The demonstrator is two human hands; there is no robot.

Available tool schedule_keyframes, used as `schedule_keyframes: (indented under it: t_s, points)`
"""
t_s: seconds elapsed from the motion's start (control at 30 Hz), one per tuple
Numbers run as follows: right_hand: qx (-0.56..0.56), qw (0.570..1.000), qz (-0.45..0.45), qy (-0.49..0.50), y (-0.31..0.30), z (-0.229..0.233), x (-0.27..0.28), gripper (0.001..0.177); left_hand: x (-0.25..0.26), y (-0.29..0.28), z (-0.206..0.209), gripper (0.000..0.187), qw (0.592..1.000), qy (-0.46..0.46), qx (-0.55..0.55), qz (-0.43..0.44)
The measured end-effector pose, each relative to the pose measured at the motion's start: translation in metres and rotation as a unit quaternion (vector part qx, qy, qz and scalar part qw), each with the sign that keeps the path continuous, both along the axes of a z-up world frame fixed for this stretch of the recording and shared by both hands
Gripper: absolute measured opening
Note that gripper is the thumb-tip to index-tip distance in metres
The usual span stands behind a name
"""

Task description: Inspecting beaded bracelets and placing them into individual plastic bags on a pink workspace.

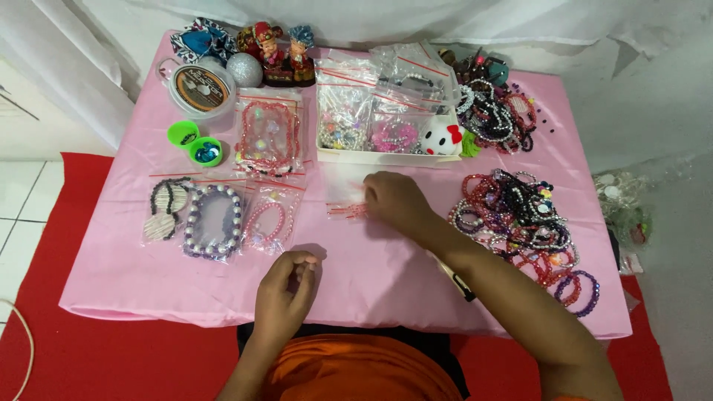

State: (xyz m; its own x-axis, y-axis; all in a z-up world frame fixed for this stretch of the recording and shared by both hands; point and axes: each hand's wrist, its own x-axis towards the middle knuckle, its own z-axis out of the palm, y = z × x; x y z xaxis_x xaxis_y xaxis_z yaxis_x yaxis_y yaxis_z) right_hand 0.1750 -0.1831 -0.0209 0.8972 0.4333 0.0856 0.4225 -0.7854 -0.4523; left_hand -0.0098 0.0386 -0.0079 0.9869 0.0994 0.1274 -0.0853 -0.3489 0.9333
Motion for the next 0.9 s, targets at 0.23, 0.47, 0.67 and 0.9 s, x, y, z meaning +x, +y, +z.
schedule_keyframes:
  t_s: [0.23,0.47,0.67,0.9]
  points:
    - [0.212,0.974,-0.037,0.066,-0.017,0.017,0.012,0.014,0.002,0.001,-0.004,0.016,1.000,-0.007,0.020,0.003]
    - [0.230,0.961,-0.072,0.138,-0.015,0.030,0.005,0.040,0.001,0.000,-0.001,0.018,1.000,0.007,0.024,0.001]
    - [0.187,0.975,0.024,-0.114,-0.024,0.053,-0.005,0.022,0.001,-0.001,-0.004,0.016,1.000,0.000,0.025,0.001]
    - [0.284,0.947,0.014,-0.152,-0.041,0.124,-0.094,0.031,-0.002,-0.002,0.002,0.025,1.000,-0.004,0.018,-0.006]
